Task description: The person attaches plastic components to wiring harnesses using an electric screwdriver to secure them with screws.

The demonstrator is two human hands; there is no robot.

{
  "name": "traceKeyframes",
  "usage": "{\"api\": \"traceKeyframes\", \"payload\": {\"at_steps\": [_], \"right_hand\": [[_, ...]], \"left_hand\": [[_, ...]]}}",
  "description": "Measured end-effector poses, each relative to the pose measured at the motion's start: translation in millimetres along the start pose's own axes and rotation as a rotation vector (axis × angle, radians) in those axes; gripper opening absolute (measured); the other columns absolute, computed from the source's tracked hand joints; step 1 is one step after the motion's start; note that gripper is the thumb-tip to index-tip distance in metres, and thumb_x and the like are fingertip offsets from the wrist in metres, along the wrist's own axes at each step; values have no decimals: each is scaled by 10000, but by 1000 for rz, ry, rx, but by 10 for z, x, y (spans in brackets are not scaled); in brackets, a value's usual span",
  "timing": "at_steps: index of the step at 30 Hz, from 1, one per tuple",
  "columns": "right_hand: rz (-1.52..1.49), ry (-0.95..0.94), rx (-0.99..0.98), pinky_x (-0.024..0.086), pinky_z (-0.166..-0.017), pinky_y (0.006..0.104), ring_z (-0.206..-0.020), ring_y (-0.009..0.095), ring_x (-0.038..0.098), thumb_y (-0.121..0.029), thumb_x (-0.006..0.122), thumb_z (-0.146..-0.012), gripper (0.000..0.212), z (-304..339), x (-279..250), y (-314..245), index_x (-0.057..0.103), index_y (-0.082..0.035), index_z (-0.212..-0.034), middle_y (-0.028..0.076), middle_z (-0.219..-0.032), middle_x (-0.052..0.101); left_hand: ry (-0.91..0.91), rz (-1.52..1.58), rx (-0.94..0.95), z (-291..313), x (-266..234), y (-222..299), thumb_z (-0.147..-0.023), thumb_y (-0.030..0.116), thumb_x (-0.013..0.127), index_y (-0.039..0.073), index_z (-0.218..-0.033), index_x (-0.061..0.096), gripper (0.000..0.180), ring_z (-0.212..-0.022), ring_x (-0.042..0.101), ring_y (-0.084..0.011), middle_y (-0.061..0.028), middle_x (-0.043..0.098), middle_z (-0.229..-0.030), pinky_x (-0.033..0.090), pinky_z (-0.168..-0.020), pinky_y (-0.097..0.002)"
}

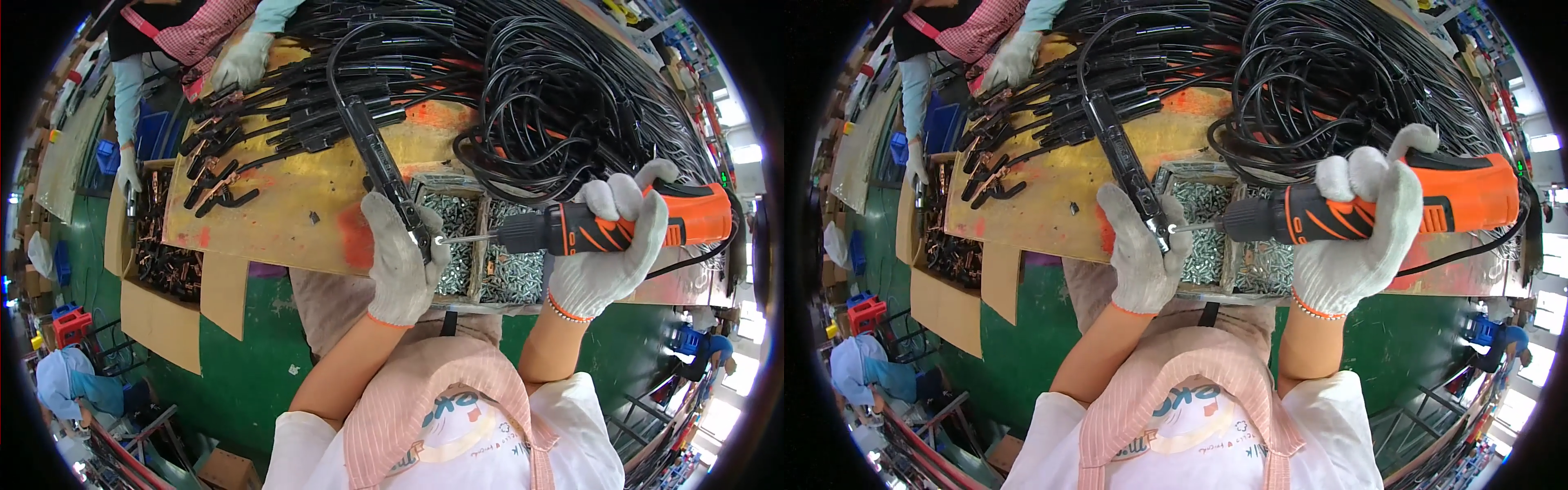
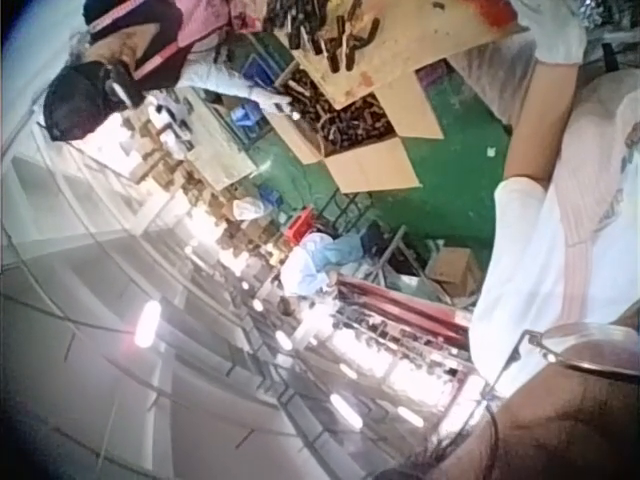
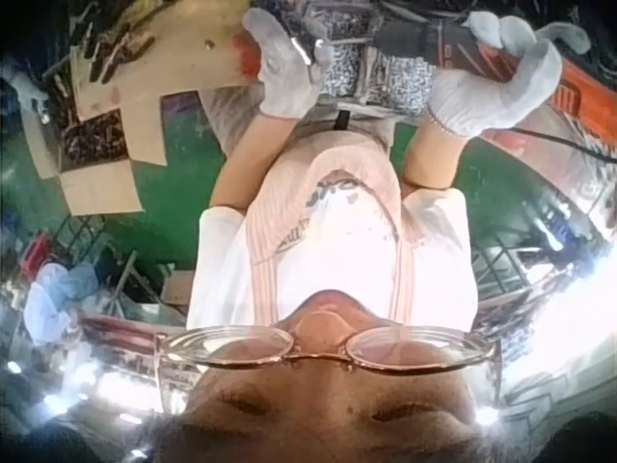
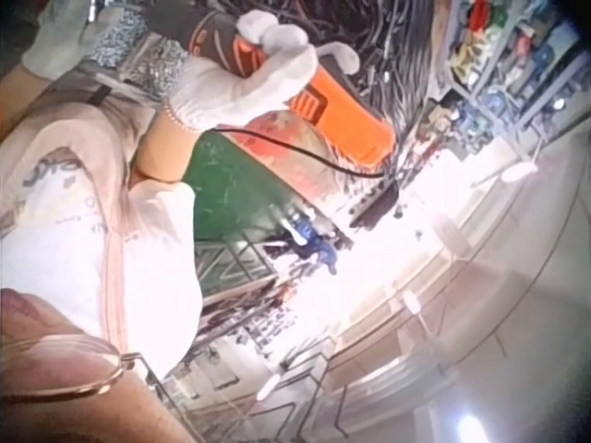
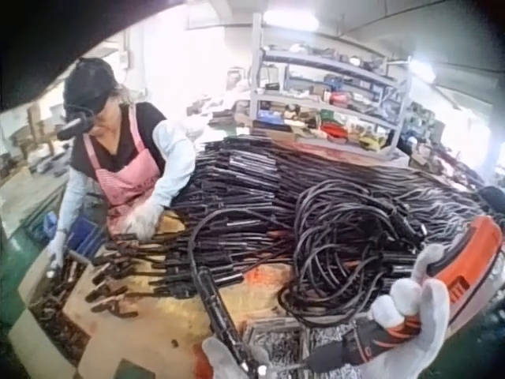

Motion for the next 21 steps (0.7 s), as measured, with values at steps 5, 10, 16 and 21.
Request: {"api": "traceKeyframes", "payload": {"at_steps": [5,10,16,21], "right_hand": [[94,29,68,379,-625,229,-611,52,349,-65,582,-963,317,69,75,142,468,-135,-1250,-70,-696,375],[57,26,63,377,-627,243,-634,58,369,-68,595,-952,382,81,0,164,436,-118,-1295,-59,-713,407],[-11,22,66,361,-628,250,-641,61,374,-83,612,-939,432,40,-13,206,414,-122,-1321,-54,-716,426],[-31,79,82,351,-625,243,-620,60,355,-82,611,-938,418,39,-44,246,425,-143,-1308,-58,-705,411]], "left_hand": [[-60,-234,138,-70,-140,-90,-958,282,579,-50,-1289,333,529,-694,605,-155,-89,604,-877,506,-618,-252],[-37,-166,64,-38,-9,-80,-980,499,527,-23,-1139,499,546,-544,554,-133,-68,593,-754,451,-499,-221],[85,-269,155,-82,68,-106,-889,737,350,44,-840,523,716,-426,436,-123,-30,483,-558,327,-402,-223],[150,-309,218,-108,74,-136,-839,871,257,101,-711,536,830,-353,366,-118,-13,433,-464,257,-340,-227]]}}
Point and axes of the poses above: each hand's wrist, its own z-axis away from the middle knuckle, its own x-axis out of the palm, y = z × x, the point moved 2 cm from there along -z, towards the middle knuckle
